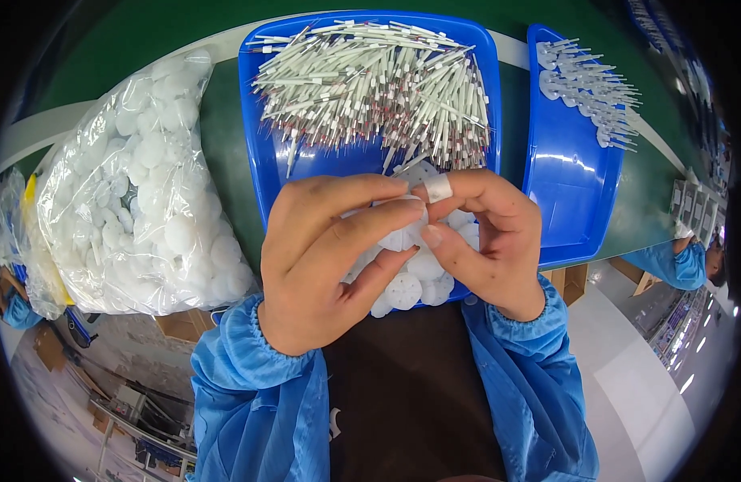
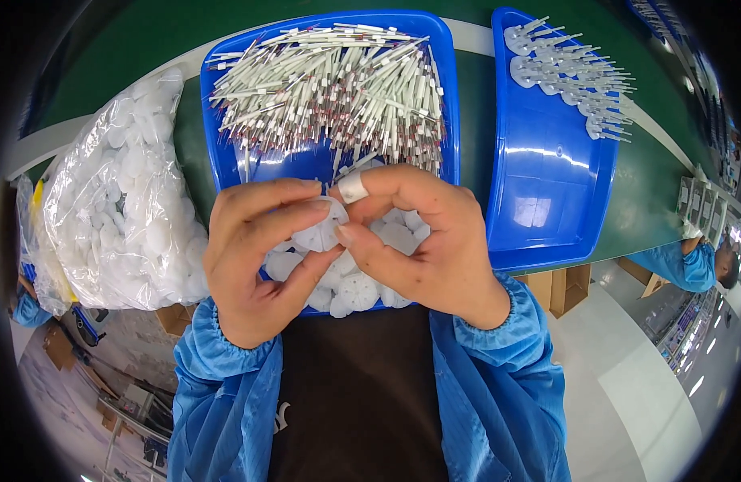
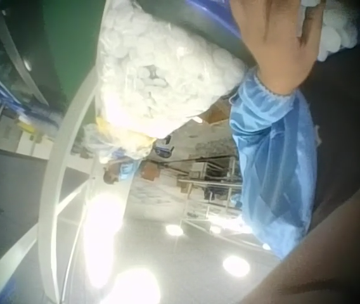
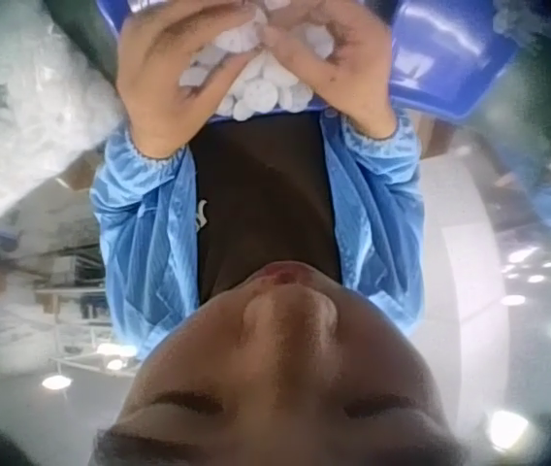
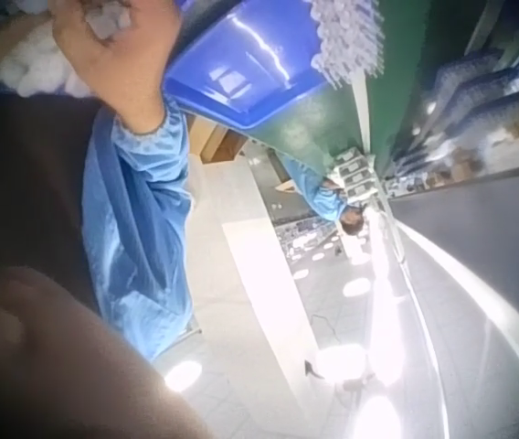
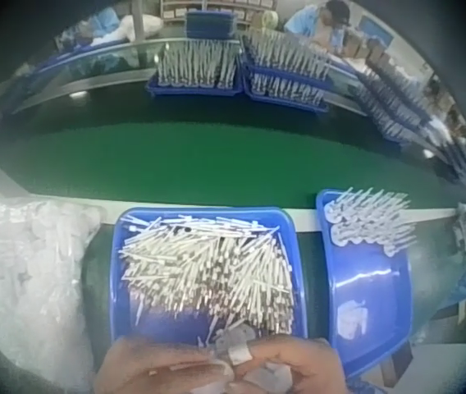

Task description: The person assembles components by inserting pins into holes in circular plastic bases by hand and placing the completed units onto a tray.

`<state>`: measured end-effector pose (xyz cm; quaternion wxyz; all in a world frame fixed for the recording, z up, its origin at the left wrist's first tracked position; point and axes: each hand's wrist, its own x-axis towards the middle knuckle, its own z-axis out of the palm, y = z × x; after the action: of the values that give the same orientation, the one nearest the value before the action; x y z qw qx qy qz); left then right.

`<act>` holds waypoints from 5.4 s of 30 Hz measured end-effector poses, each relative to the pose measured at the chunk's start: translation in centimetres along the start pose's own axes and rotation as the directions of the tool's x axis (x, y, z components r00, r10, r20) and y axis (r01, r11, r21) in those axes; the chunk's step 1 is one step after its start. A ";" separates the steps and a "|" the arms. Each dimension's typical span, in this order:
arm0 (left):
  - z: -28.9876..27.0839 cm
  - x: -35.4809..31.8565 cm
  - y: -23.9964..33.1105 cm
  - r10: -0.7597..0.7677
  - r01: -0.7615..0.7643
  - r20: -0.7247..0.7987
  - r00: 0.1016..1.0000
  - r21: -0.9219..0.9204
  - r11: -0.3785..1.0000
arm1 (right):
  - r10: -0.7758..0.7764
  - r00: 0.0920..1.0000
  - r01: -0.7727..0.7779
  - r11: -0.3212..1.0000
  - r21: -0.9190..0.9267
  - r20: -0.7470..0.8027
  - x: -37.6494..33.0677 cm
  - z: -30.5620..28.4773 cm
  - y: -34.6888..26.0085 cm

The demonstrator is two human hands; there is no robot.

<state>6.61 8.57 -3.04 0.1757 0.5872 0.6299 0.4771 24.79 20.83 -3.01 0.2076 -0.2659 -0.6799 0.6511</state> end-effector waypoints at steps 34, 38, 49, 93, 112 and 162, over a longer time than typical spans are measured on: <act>1.0 -1.0 0.1 0.083 -0.083 -0.001 0.997 0.038 0.996 | 0.174 0.984 -0.179 0.963 0.201 0.044 -0.7 -1.0 -0.2; 0.8 -0.9 -0.2 0.044 -0.044 -0.012 0.999 -0.015 0.999 | 0.148 0.987 -0.157 0.943 0.294 0.055 -0.6 -1.0 -0.2; 0.2 -1.3 -0.3 0.082 -0.083 0.036 0.996 0.019 0.996 | 0.076 0.994 -0.075 0.997 -0.017 0.085 -0.4 -1.7 -0.6; 0.3 -0.3 -0.6 -0.493 0.456 0.022 0.870 -0.417 0.786 | -0.285 0.958 0.229 0.771 -0.594 -0.001 0.6 -0.5 -1.2; -0.4 -0.5 0.6 -0.244 0.233 0.049 0.969 0.163 0.959 | -0.267 0.962 0.171 0.754 -0.635 -0.058 1.3 1.3 0.3; -0.8 -0.7 -0.9 -0.003 0.021 0.068 0.998 -0.267 0.964 | -0.390 0.919 0.305 0.614 -0.727 0.056 5.4 -4.6 -1.4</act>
<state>5.61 7.77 -3.60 0.2771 0.5699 0.5571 0.5367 23.38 27.76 -1.67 0.2442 -0.2234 -0.9067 0.2616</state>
